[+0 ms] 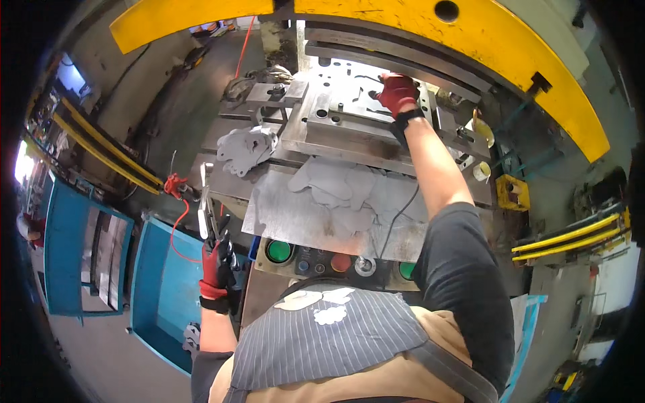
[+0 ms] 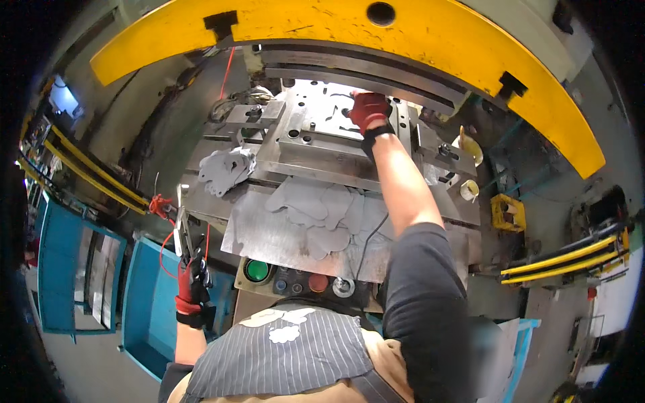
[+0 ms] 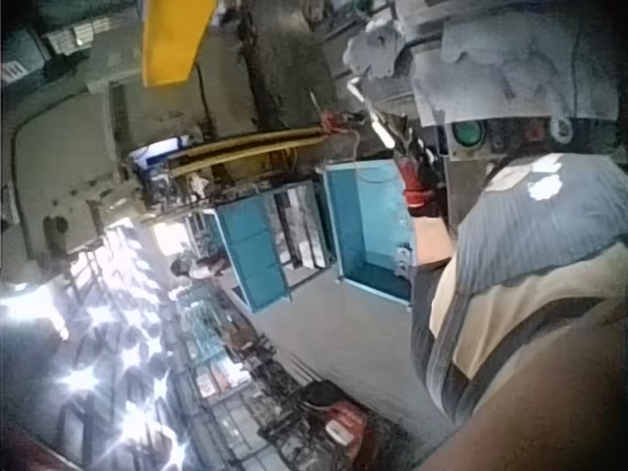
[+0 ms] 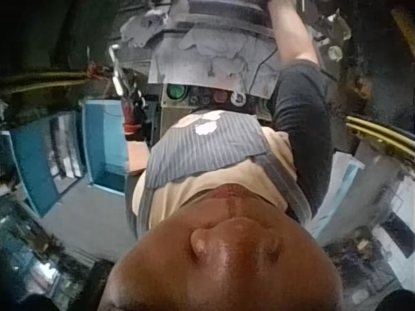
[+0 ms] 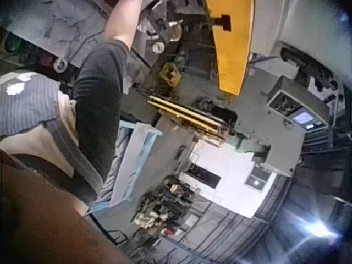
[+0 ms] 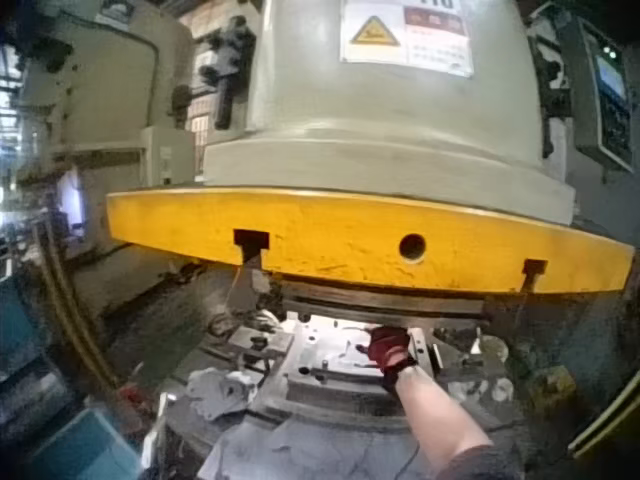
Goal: Operator uses pliers to remove metal parts from a stamping press and sorts scrap material.
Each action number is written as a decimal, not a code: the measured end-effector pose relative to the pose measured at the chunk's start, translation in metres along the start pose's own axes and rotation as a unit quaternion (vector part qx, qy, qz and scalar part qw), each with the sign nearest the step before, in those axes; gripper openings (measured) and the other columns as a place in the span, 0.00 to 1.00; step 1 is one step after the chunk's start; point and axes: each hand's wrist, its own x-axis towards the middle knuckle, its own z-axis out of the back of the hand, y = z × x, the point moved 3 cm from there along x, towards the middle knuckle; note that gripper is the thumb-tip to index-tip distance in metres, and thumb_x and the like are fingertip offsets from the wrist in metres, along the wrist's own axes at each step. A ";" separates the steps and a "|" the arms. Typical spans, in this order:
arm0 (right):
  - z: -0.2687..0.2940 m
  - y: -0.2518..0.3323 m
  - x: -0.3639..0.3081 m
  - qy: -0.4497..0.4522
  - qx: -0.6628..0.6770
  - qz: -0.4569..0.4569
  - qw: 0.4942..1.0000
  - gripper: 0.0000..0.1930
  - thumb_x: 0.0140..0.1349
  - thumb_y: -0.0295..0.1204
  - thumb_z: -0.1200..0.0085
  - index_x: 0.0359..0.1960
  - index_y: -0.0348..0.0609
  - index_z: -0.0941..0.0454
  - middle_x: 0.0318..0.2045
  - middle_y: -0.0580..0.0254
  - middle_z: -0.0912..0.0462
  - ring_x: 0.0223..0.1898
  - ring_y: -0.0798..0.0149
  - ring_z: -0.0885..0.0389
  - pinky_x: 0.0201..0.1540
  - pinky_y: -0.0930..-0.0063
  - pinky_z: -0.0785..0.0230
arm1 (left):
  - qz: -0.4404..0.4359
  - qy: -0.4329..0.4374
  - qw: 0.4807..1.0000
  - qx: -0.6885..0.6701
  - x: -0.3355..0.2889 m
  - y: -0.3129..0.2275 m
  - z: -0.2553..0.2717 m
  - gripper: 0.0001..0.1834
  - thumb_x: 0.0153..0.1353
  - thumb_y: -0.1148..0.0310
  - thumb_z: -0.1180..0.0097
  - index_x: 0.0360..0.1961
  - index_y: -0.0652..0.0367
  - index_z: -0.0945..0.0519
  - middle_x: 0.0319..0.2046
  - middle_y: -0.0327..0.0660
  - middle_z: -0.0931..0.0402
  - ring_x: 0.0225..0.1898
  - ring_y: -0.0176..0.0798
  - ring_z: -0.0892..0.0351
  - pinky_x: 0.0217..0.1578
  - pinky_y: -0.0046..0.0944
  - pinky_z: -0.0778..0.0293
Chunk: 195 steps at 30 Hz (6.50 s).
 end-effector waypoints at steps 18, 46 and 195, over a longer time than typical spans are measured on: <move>-0.091 -0.095 -0.533 0.244 0.479 -0.459 0.708 0.23 0.54 0.44 0.53 0.47 0.43 0.30 0.44 0.56 0.27 0.44 0.61 0.30 0.44 0.69 0.36 | 0.274 0.149 0.921 0.232 0.068 0.189 0.042 0.12 0.55 0.63 0.53 0.35 0.55 0.22 0.23 0.37 0.24 0.18 0.32 0.28 0.15 0.34 0.34; -0.176 -0.126 -0.560 0.256 0.450 -0.418 0.746 0.17 0.49 0.40 0.48 0.36 0.42 0.23 0.29 0.55 0.21 0.31 0.57 0.24 0.38 0.69 0.35 | 0.304 0.146 0.902 0.270 0.095 0.229 0.063 0.10 0.53 0.68 0.49 0.37 0.58 0.28 0.19 0.38 0.28 0.16 0.32 0.32 0.15 0.32 0.38; -0.138 -0.111 -0.536 0.274 0.380 -0.348 0.812 0.25 0.45 0.26 0.45 0.48 0.40 0.34 0.44 0.59 0.28 0.45 0.64 0.30 0.46 0.70 0.36 | 0.322 0.185 0.878 0.302 0.084 0.189 0.027 0.05 0.51 0.73 0.49 0.31 0.57 0.23 0.18 0.38 0.29 0.15 0.36 0.32 0.15 0.40 0.36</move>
